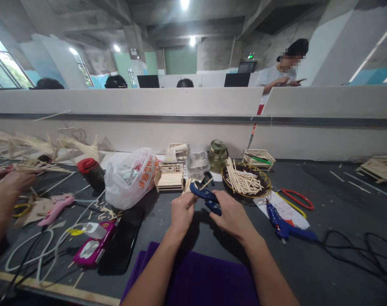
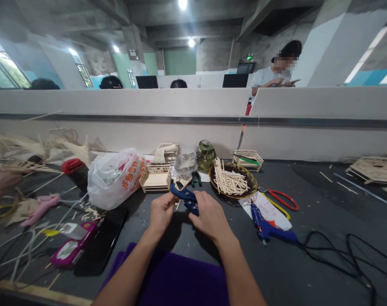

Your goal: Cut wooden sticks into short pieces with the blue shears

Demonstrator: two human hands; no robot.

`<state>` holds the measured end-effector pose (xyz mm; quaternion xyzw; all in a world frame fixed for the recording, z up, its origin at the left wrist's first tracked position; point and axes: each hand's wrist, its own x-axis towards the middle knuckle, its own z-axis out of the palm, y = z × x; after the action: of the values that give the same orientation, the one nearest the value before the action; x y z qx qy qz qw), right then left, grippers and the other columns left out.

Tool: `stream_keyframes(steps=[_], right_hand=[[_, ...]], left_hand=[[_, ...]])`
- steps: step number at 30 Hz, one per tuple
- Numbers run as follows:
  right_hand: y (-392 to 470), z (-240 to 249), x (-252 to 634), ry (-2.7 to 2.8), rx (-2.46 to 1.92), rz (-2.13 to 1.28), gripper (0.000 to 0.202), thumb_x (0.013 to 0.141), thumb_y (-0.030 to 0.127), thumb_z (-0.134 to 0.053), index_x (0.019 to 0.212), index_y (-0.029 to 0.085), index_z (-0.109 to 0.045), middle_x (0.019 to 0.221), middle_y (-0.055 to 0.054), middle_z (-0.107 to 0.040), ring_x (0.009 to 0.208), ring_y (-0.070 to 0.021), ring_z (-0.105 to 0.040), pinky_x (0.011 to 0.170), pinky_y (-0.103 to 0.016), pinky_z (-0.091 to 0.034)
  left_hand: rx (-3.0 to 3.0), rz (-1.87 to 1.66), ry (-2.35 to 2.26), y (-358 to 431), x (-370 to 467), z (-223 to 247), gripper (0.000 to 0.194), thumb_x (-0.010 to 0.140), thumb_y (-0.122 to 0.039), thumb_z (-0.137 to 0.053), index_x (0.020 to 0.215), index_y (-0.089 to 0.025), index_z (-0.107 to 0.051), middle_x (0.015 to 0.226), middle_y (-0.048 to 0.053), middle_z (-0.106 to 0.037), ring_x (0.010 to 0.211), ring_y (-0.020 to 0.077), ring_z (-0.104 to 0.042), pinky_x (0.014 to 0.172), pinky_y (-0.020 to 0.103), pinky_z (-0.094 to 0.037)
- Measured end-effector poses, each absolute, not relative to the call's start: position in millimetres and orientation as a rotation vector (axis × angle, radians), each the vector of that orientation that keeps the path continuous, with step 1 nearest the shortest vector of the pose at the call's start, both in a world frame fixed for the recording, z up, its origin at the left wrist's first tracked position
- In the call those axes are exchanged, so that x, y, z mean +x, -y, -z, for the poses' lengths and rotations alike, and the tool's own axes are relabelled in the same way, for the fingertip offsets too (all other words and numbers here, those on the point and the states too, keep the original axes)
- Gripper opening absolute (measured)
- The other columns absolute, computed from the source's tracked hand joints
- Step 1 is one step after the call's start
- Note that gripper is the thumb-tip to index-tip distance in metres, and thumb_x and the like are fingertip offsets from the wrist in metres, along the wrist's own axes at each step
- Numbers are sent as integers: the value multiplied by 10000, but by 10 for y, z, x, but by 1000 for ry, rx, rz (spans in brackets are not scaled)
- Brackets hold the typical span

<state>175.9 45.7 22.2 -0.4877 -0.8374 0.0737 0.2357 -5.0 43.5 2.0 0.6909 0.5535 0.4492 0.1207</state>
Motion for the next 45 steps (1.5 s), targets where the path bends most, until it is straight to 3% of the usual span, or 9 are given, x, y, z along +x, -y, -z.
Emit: stream_keyframes(steps=[9, 13, 20, 45], right_hand=[[-439, -189, 1723, 2377, -1543, -193, 195, 800, 255, -511, 986, 198, -498, 919, -57, -650, 813, -209, -623, 632, -265, -323], [-447, -127, 1686, 2397, -1643, -144, 162, 835, 305, -496, 966, 209, -496, 875, -53, -680, 755, -212, -639, 583, -272, -258], [-514, -69, 1650, 2421, -1653, -222, 207, 864, 401, -486, 939, 212, -526, 857, -69, -704, 762, -222, -651, 593, -277, -250], [-601, -48, 1702, 2412, -1568, -315, 212, 869, 381, -491, 929, 209, -600, 856, -68, -707, 799, -205, -642, 633, -252, -299]], left_hand=[[2084, -1083, -1693, -404, -43, -91, 239, 747, -53, -477, 706, -195, -664, 683, 7, -687, 654, 129, -618, 615, 189, -357], [2106, -944, -1719, -412, -51, -95, 256, 719, -43, -476, 705, -207, -673, 682, 14, -697, 673, 147, -631, 618, 199, -349], [2088, -772, -1773, -441, -104, -111, 232, 763, -96, -485, 699, -196, -684, 675, 38, -689, 679, 169, -620, 593, 218, -308], [2028, -857, -1697, -476, -126, -73, 239, 821, -199, -478, 642, -178, -635, 600, 3, -641, 621, 134, -594, 581, 197, -301]])
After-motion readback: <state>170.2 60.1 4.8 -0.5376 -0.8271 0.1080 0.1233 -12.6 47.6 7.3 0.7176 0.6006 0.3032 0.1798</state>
